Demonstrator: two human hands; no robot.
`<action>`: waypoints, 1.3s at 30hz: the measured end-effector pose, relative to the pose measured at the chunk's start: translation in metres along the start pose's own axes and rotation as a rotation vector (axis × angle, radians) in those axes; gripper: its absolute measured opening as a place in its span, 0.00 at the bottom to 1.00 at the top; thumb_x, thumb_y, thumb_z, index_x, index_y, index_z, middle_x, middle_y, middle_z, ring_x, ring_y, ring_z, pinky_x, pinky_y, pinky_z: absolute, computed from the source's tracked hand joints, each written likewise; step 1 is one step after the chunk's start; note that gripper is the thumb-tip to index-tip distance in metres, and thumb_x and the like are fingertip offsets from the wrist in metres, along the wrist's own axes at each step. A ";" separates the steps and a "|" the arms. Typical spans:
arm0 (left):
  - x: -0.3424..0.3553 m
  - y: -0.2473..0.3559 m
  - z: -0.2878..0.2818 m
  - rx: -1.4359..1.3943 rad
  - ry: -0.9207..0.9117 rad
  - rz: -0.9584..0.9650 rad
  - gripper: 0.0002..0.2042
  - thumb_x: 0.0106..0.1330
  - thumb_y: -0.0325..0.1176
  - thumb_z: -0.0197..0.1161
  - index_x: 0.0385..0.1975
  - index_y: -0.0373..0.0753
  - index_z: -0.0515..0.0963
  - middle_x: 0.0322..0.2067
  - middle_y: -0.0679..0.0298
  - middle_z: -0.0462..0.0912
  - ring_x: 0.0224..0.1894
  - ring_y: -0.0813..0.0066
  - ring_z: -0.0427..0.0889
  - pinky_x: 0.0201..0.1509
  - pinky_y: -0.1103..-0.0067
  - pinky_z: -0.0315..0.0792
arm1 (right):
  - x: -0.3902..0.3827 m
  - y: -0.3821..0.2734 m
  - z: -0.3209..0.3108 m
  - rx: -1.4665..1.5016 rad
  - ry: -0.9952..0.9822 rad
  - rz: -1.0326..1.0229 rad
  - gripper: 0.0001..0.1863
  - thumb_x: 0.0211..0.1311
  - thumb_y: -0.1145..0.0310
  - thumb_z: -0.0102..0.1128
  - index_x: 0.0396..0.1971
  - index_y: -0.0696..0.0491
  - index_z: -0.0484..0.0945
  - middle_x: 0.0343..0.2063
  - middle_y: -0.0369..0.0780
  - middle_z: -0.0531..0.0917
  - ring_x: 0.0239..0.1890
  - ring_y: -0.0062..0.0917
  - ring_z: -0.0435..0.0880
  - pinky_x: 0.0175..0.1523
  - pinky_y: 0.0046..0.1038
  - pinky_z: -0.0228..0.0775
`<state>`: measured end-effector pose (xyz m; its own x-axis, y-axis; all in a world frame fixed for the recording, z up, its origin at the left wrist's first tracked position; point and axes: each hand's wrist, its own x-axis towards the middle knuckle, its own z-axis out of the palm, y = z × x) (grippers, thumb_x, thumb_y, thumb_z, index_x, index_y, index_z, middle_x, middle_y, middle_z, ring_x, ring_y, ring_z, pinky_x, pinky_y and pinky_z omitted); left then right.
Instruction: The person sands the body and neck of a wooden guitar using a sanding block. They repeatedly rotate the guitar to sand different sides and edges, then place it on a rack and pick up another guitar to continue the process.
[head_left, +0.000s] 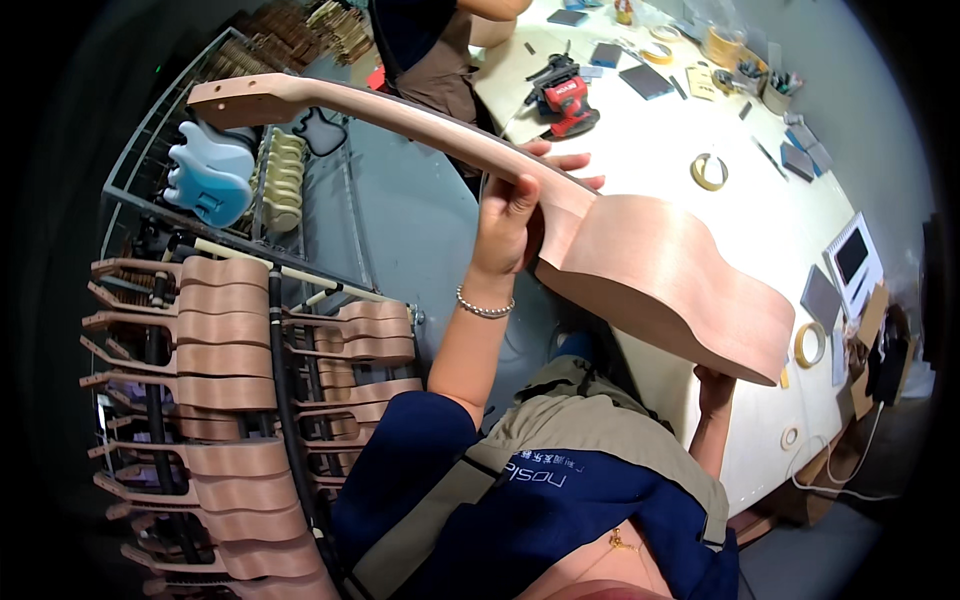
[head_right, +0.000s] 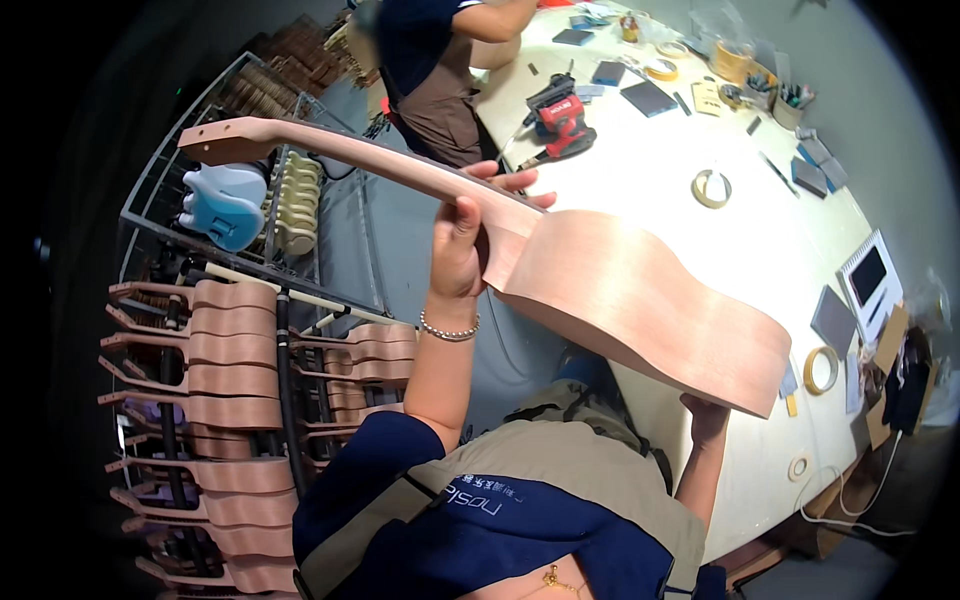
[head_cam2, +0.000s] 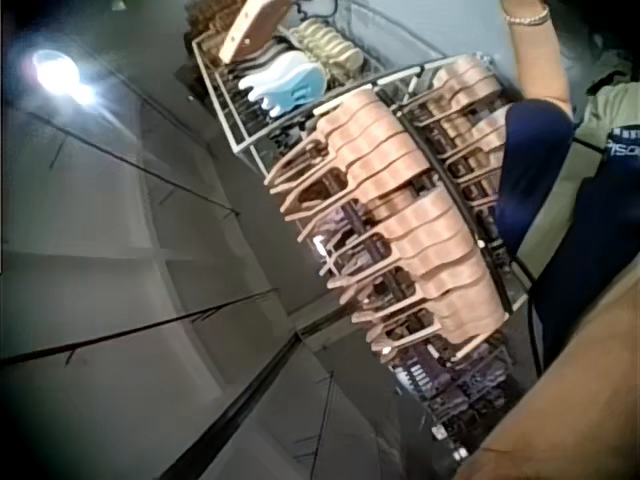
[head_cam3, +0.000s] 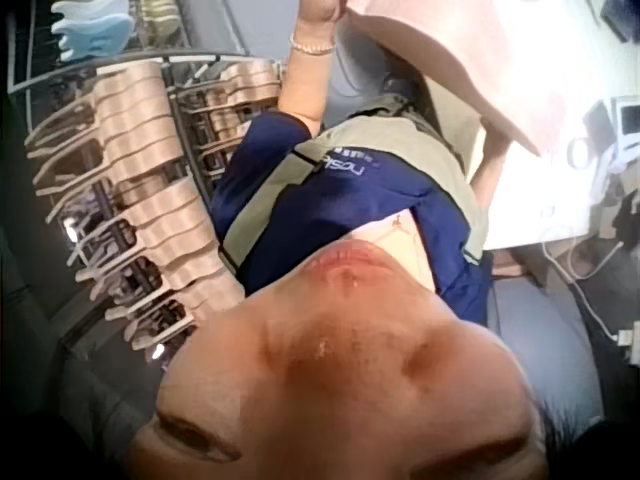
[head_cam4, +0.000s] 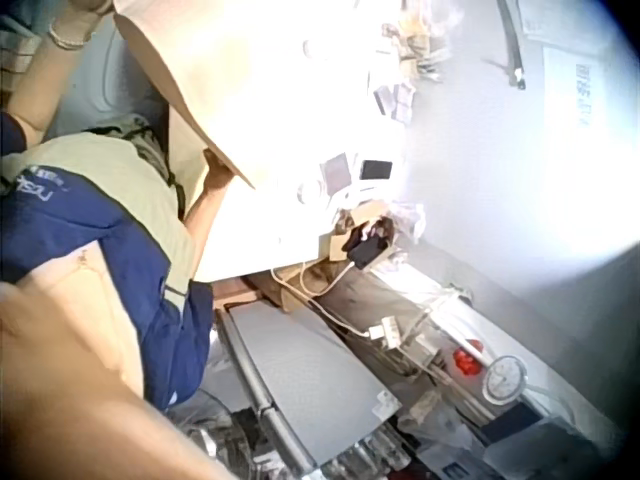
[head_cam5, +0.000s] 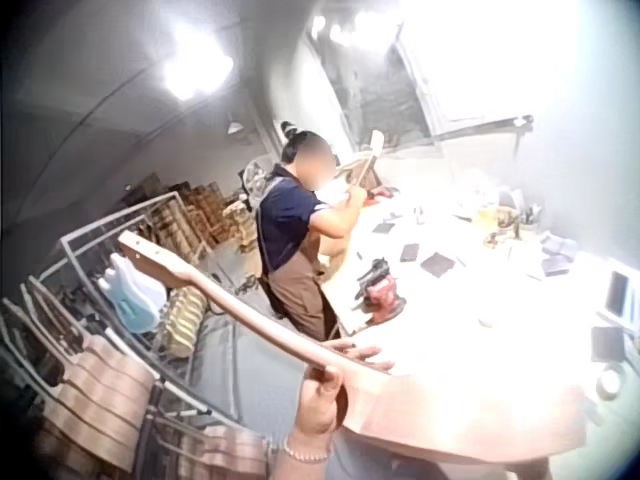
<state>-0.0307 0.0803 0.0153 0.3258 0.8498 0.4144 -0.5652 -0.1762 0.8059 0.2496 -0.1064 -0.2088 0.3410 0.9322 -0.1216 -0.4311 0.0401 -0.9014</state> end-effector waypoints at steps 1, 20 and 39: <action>-0.001 0.000 0.000 -0.007 -0.002 0.000 0.26 0.61 0.47 0.56 0.52 0.37 0.61 0.48 0.44 0.71 0.49 0.45 0.73 0.51 0.56 0.71 | 0.002 -0.003 0.003 -0.027 0.019 -0.001 0.31 0.36 0.87 0.60 0.48 0.54 0.68 0.33 0.32 0.72 0.34 0.21 0.71 0.31 0.22 0.70; -0.010 0.014 -0.024 0.038 0.027 0.050 0.29 0.64 0.45 0.49 0.61 0.41 0.49 0.50 0.44 0.69 0.51 0.53 0.74 0.51 0.66 0.72 | 0.038 0.025 0.037 0.175 -0.262 -0.022 0.40 0.48 0.62 0.65 0.61 0.52 0.55 0.56 0.41 0.65 0.56 0.34 0.66 0.54 0.35 0.64; -0.032 0.027 -0.050 0.284 0.188 0.062 0.32 0.67 0.55 0.32 0.65 0.47 0.34 0.55 0.47 0.66 0.50 0.64 0.75 0.50 0.73 0.72 | 0.042 0.018 0.093 0.465 -0.139 0.257 0.33 0.64 0.45 0.36 0.63 0.50 0.53 0.61 0.41 0.61 0.61 0.34 0.61 0.62 0.35 0.57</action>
<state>-0.0945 0.0735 0.0030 0.1374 0.9052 0.4021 -0.3374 -0.3389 0.8782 0.1785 -0.0333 -0.1917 0.0762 0.9705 -0.2288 -0.8201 -0.0695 -0.5679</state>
